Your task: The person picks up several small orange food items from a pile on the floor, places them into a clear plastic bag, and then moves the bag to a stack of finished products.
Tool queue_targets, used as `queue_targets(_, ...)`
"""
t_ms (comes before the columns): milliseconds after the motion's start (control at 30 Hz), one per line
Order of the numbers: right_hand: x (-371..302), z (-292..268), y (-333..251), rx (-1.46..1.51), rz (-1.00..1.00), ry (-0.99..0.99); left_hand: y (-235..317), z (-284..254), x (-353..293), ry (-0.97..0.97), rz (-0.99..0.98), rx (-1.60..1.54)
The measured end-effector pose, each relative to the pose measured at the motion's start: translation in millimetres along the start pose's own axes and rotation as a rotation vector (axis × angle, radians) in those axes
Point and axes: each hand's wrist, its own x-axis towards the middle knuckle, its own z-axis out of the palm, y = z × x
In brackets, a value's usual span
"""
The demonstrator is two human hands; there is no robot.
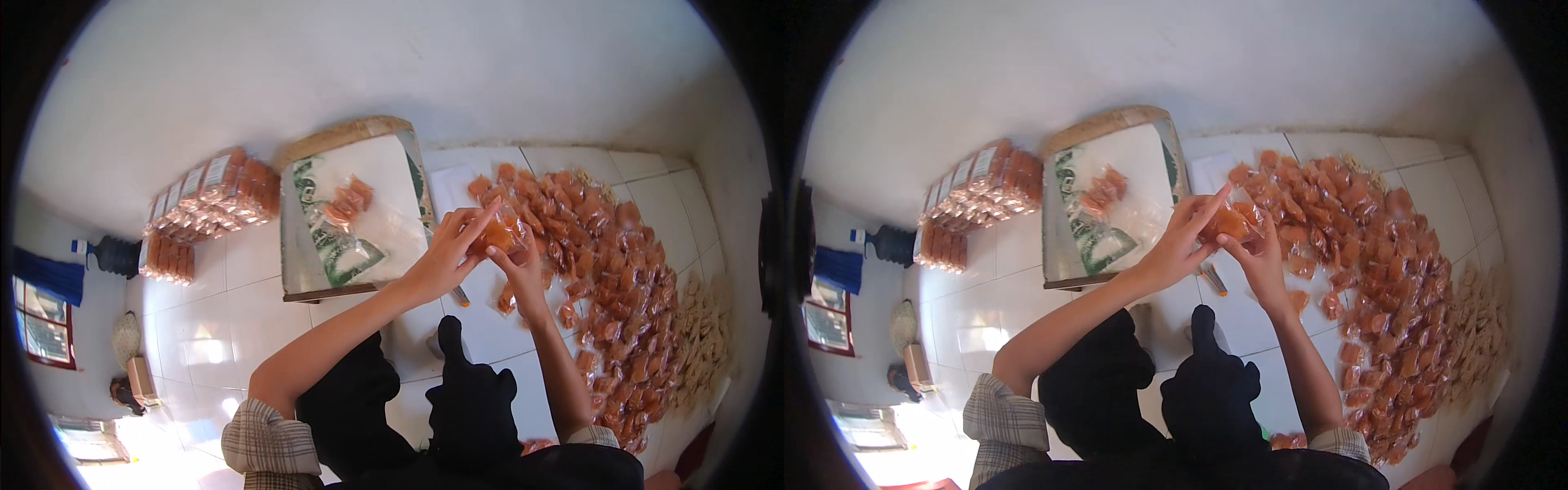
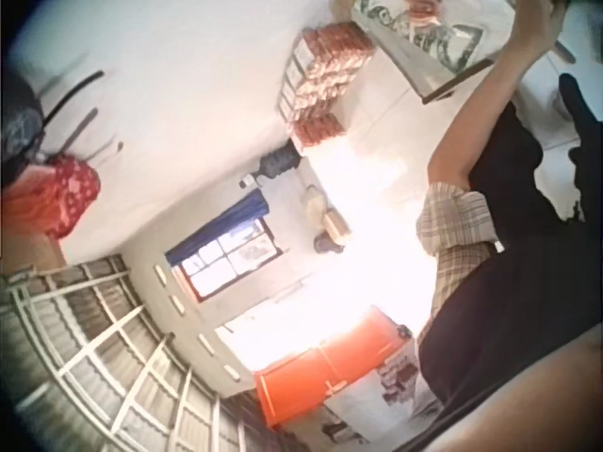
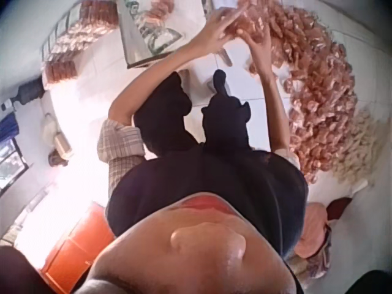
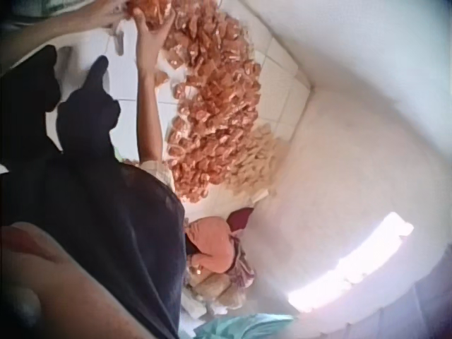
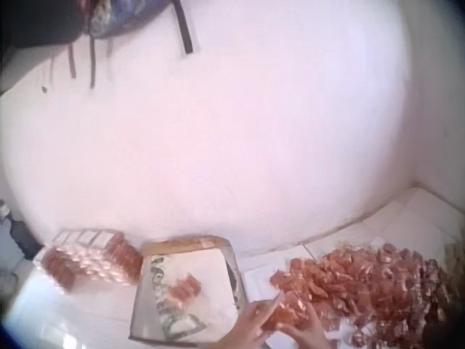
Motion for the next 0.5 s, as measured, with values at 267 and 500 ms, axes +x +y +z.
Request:
queue_targets(267,-39.7,71.6,-63.1,-0.030,-0.290,-0.044,92.4,-36.6,-42.0,0.656,-0.301,-0.186)
queue_targets(500,-79.2,121.6,-64.6,-0.262,-0.583,-0.287,106.4,-61.1,-80.0,0.694,-0.458,-1.595)
